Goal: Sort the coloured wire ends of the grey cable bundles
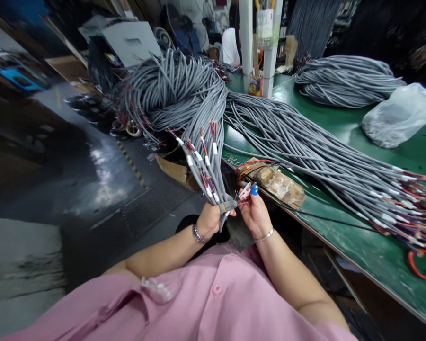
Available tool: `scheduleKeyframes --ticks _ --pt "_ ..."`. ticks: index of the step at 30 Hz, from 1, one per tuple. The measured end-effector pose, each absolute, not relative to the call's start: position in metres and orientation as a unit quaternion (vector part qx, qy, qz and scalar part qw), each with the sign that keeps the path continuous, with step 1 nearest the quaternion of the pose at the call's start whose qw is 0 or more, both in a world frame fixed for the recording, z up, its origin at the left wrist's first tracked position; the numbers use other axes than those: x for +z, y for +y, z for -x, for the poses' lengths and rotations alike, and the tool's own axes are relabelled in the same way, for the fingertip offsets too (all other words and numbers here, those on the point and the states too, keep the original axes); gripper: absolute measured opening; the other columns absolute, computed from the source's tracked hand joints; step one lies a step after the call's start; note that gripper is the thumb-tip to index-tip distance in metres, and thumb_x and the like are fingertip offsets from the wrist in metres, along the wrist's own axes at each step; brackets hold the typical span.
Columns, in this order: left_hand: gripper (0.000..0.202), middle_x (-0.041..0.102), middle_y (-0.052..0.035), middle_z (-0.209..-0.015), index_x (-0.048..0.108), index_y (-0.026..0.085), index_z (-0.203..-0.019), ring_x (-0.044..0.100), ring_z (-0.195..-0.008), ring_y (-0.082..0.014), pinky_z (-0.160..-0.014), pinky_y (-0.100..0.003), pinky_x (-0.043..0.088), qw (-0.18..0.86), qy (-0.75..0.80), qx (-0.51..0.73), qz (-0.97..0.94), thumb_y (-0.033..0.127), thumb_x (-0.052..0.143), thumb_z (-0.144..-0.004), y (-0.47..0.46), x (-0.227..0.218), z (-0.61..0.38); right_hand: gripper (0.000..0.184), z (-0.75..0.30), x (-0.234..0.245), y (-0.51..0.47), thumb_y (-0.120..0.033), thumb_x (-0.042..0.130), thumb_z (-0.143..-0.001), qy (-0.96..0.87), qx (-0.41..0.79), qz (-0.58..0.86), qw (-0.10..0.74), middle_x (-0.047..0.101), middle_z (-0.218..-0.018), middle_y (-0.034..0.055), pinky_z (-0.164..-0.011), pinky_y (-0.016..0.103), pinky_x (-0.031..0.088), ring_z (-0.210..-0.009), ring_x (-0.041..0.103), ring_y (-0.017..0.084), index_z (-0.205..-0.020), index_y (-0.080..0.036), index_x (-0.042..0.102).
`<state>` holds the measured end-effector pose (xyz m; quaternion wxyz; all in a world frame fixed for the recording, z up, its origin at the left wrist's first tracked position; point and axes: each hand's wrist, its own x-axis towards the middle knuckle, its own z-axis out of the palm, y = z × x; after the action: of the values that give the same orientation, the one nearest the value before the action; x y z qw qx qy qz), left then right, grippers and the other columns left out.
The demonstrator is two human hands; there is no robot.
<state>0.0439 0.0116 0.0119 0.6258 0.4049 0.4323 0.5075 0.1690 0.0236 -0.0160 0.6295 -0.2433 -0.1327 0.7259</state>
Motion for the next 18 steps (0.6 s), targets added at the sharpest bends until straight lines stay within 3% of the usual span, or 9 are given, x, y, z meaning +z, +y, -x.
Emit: scheduleKeyframes --ticks 4,8,18 --pt "0.019 0.062 -0.0015 -0.050 0.063 0.014 -0.055 0.056 -0.048 -0.0102 -0.052 -0.022 0.042 0.626 0.425 0.505 -0.416 0.026 0.073 -0.066 0.009 0.015 -0.040 0.029 -0.170 -0.010 0.021 -0.046 0.073 -0.079 -0.130 0.736 0.230 0.623 0.070 -0.073 0.0001 -0.058 0.025 0.052 -0.062 0.061 0.012 -0.078 -0.018 0.068" --pt "0.021 0.060 -0.0008 -0.049 0.063 0.014 -0.056 0.056 -0.048 -0.0106 -0.052 -0.022 0.043 0.645 0.402 0.508 -0.404 0.027 0.075 -0.066 0.002 0.016 -0.034 0.032 -0.172 -0.008 0.020 -0.051 0.071 -0.078 -0.113 0.738 0.245 0.619 0.072 -0.080 0.0008 -0.057 0.026 0.052 -0.061 0.061 0.012 -0.086 -0.020 0.068" --pt "0.019 0.060 0.0001 -0.049 0.063 0.013 -0.062 0.057 -0.047 -0.0109 -0.050 -0.022 0.044 0.649 0.403 0.527 -0.373 0.026 0.077 -0.064 0.000 0.012 -0.032 0.030 -0.176 -0.009 0.021 -0.046 0.073 -0.078 -0.139 0.718 0.270 0.626 0.075 -0.085 0.0044 -0.059 0.024 0.052 -0.065 0.064 0.012 -0.088 -0.017 0.071"
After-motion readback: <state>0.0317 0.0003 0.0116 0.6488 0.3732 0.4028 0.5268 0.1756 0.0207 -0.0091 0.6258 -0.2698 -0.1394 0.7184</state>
